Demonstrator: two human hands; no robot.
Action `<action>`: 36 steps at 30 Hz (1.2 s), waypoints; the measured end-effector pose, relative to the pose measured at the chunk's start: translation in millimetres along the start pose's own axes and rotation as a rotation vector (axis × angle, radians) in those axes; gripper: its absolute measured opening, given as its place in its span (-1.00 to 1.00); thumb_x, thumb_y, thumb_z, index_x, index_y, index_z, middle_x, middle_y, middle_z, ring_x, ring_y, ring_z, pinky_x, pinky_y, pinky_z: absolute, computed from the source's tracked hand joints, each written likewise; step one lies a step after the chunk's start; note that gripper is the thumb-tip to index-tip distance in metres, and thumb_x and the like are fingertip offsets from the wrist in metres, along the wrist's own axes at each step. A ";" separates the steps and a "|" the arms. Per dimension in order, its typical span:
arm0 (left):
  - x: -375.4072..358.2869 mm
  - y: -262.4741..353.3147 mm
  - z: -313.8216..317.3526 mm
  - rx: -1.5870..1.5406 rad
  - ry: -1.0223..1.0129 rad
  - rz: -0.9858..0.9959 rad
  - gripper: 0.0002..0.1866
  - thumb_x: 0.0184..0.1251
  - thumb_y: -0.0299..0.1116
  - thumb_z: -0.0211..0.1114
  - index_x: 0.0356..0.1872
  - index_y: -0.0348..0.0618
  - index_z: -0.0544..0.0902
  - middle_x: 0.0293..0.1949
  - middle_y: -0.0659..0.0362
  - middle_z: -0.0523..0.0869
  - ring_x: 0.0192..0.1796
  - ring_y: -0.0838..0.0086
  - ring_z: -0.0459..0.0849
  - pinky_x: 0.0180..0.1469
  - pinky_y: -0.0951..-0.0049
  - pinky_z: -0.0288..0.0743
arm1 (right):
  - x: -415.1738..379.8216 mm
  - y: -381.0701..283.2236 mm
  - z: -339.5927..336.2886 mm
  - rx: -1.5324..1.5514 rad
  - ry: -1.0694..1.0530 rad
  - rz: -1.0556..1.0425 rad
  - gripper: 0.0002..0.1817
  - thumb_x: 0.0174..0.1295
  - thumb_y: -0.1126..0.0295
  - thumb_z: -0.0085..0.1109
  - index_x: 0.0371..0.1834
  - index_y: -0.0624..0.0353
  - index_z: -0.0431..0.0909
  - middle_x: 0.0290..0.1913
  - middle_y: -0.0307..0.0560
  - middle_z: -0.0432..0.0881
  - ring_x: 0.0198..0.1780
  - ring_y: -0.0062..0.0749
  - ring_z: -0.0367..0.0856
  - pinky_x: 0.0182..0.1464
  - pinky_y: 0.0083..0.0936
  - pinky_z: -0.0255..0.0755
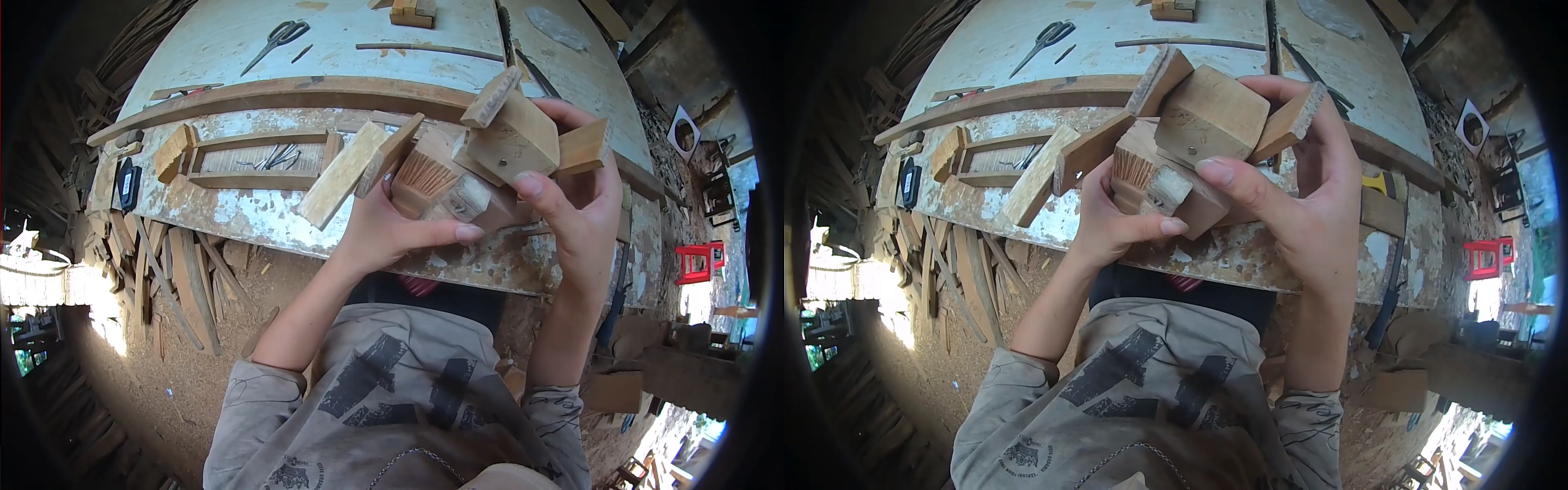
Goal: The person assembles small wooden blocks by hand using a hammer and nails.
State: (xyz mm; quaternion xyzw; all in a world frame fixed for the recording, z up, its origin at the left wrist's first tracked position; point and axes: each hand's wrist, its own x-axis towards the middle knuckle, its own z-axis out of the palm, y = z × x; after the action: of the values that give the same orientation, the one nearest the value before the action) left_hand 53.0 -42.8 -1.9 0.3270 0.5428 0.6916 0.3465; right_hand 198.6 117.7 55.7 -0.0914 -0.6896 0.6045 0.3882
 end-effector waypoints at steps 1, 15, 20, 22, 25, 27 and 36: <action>-0.6 -1.9 -2.2 0.015 -0.014 -0.015 -0.07 -0.10 -0.33 0.84 0.37 -0.37 0.55 0.17 0.07 0.78 0.21 0.42 0.76 0.34 0.34 0.61 | -0.7 -1.4 0.0 0.014 0.003 0.017 -0.25 0.08 0.35 0.71 0.36 0.30 0.57 0.17 -0.06 0.70 0.22 -0.38 0.65 0.36 -0.40 0.45; -14.1 -24.2 2.9 -0.551 -0.301 -0.193 -0.02 0.04 -0.01 0.75 0.42 -0.38 0.52 0.17 0.10 0.76 0.20 0.45 0.74 0.36 0.33 0.60 | -1.3 9.2 -3.4 0.289 -0.143 0.187 -0.06 0.06 0.00 0.69 0.43 0.35 0.54 0.25 0.03 0.70 0.28 -0.30 0.68 0.41 -0.32 0.48; -32.3 -26.5 21.5 -0.812 -0.375 -0.317 0.18 0.02 0.18 0.76 0.54 -0.35 0.38 0.32 0.06 0.68 0.33 0.39 0.70 0.43 0.29 0.58 | -12.8 25.3 -6.0 0.378 -0.101 0.270 0.20 -0.04 -0.17 0.75 0.56 0.35 0.37 0.38 0.07 0.62 0.38 -0.20 0.64 0.48 -0.27 0.45; -38.6 -30.2 24.9 -0.912 -0.416 -0.383 0.26 0.02 0.24 0.75 0.60 -0.33 0.29 0.42 0.04 0.61 0.42 0.34 0.65 0.49 0.25 0.53 | -14.9 33.4 -4.9 0.436 -0.080 0.290 0.30 -0.08 -0.22 0.76 0.62 0.35 0.28 0.43 0.08 0.58 0.44 -0.17 0.60 0.50 -0.25 0.44; -44.0 -47.9 36.0 -1.098 -0.460 -0.343 0.29 0.05 0.25 0.74 0.64 -0.32 0.22 0.48 0.01 0.54 0.49 0.29 0.58 0.54 0.21 0.48 | -16.6 44.5 0.9 0.559 -0.038 0.295 0.40 -0.12 -0.25 0.78 0.66 0.35 0.19 0.49 0.09 0.52 0.51 -0.12 0.54 0.52 -0.22 0.43; -45.3 -52.4 38.4 -1.119 -0.489 -0.329 0.31 0.05 0.25 0.74 0.65 -0.31 0.20 0.50 0.00 0.52 0.52 0.28 0.56 0.56 0.20 0.46 | -16.0 49.2 1.5 0.502 -0.043 0.224 0.40 -0.06 -0.39 0.65 0.65 0.40 0.18 0.41 0.16 0.56 0.43 -0.14 0.60 0.45 -0.20 0.55; -30.7 -12.1 32.0 -0.697 -0.326 -0.232 0.10 -0.01 0.02 0.80 0.49 -0.34 0.43 0.27 0.11 0.71 0.29 0.41 0.72 0.42 0.32 0.55 | -2.1 40.6 -9.7 0.409 -0.135 0.111 0.39 0.12 -0.46 0.37 0.70 0.48 0.02 0.41 0.35 0.51 0.45 -0.08 0.55 0.49 -0.21 0.50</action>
State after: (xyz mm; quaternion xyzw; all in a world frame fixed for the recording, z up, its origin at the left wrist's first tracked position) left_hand 97.7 -49.6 -9.7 0.2318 0.2472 0.7297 0.5939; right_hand 192.3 134.1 17.8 -0.0077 -0.5710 0.7570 0.3176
